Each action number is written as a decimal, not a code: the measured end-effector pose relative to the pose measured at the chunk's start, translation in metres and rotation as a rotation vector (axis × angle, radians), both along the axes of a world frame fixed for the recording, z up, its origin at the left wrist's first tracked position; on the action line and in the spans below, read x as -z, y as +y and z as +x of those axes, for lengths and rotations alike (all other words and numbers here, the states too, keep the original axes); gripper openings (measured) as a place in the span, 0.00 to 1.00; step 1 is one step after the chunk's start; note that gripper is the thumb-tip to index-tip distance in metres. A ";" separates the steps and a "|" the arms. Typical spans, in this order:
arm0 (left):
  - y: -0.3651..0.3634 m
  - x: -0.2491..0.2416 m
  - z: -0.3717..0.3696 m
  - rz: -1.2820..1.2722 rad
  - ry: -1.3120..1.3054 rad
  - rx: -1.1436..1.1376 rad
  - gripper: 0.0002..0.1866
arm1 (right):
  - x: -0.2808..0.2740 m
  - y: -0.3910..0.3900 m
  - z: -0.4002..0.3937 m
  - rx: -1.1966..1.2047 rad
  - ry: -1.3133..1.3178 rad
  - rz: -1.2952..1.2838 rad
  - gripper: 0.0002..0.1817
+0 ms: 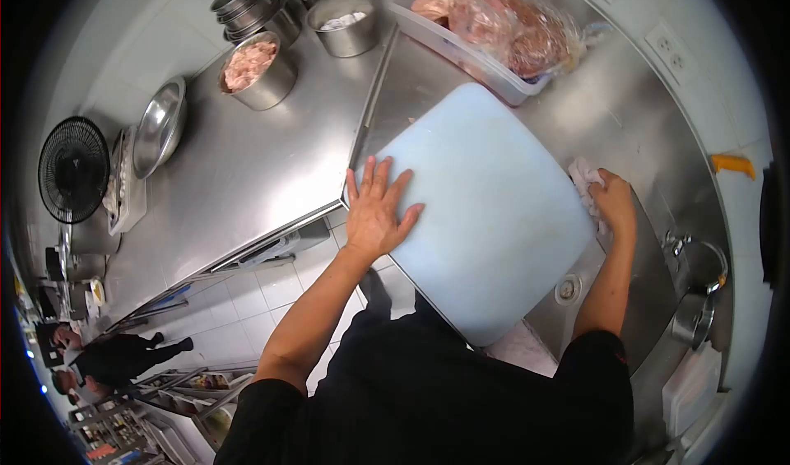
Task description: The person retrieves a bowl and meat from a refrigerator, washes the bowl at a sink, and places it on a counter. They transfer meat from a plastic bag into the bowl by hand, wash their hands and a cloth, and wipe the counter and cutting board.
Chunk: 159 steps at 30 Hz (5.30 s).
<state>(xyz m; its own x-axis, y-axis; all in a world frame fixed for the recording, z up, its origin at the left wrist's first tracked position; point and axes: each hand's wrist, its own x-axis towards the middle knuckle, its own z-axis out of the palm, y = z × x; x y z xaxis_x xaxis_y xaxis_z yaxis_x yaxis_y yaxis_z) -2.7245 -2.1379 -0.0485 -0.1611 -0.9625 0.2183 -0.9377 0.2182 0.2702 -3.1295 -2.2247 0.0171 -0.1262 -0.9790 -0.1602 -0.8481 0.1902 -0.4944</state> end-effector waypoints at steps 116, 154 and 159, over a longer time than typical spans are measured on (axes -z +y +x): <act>0.039 -0.032 -0.589 0.512 0.617 0.342 0.16 | 0.052 0.177 -0.272 0.410 -0.661 -0.674 0.30; 0.067 0.026 -0.515 1.488 1.385 0.280 0.45 | 0.076 0.186 -0.243 0.531 -0.917 -0.666 0.23; 0.042 0.030 -0.520 1.595 1.681 0.425 0.33 | 0.043 0.234 -0.239 0.048 -0.472 -0.437 0.22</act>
